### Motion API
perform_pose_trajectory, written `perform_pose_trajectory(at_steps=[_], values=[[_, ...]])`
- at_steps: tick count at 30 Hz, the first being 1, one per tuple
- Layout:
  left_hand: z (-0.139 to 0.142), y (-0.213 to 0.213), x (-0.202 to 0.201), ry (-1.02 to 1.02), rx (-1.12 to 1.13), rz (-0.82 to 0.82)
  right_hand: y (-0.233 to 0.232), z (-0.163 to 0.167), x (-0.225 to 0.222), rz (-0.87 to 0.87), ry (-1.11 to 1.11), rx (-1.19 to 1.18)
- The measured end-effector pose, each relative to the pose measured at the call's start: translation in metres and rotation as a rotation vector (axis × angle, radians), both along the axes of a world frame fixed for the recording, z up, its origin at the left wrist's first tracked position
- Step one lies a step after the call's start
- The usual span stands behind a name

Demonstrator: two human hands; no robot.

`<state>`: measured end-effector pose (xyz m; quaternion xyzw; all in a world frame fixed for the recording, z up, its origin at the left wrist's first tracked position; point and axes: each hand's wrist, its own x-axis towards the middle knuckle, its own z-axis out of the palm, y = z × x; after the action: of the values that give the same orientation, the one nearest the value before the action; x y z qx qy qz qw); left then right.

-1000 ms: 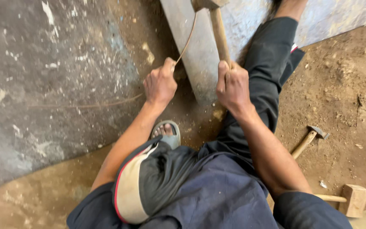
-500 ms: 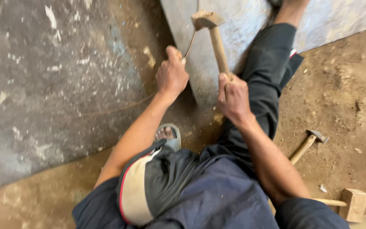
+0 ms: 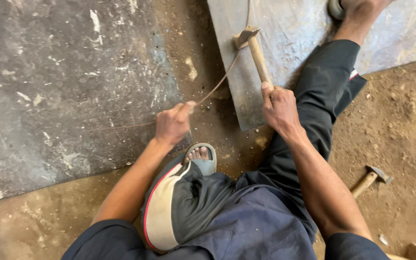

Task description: The person sits on the floor and hammers a long thin metal wire against a flat metal plate, repositioning the wire by hand between strikes to work along its length. They continue hammering and adjusting the wire, at one point holding it against a slotted steel rail while striking it.

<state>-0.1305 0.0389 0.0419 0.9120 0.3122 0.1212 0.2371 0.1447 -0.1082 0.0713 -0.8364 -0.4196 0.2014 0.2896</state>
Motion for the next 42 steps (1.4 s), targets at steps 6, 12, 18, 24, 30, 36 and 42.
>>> perform_pose_trajectory(at_steps=[6, 12, 18, 24, 30, 36, 42], values=[[-0.029, -0.011, 0.053, -0.123, -0.056, 0.112, 0.015, 0.017, 0.001, 0.004, -0.15, 0.17], [-0.028, -0.013, 0.076, -0.121, -0.115, 0.152, 0.012, 0.013, 0.009, -0.052, -0.049, 0.277], [-0.016, -0.003, 0.099, -0.125, -0.173, 0.16, 0.006, 0.003, 0.01, 0.071, -0.268, 0.141], [-0.013, 0.006, 0.121, -0.077, -0.162, 0.205, 0.011, 0.019, 0.001, 0.067, -0.131, 0.15], [-0.017, 0.008, 0.124, -0.049, -0.199, 0.222, 0.007, 0.024, -0.004, 0.048, -0.123, 0.255], [-0.02, 0.01, 0.127, -0.074, -0.172, 0.214, 0.003, 0.022, -0.005, -0.032, -0.045, 0.159], [-0.018, 0.016, 0.125, -0.04, -0.137, 0.16, 0.002, 0.014, 0.001, 0.092, -0.172, -0.079]])
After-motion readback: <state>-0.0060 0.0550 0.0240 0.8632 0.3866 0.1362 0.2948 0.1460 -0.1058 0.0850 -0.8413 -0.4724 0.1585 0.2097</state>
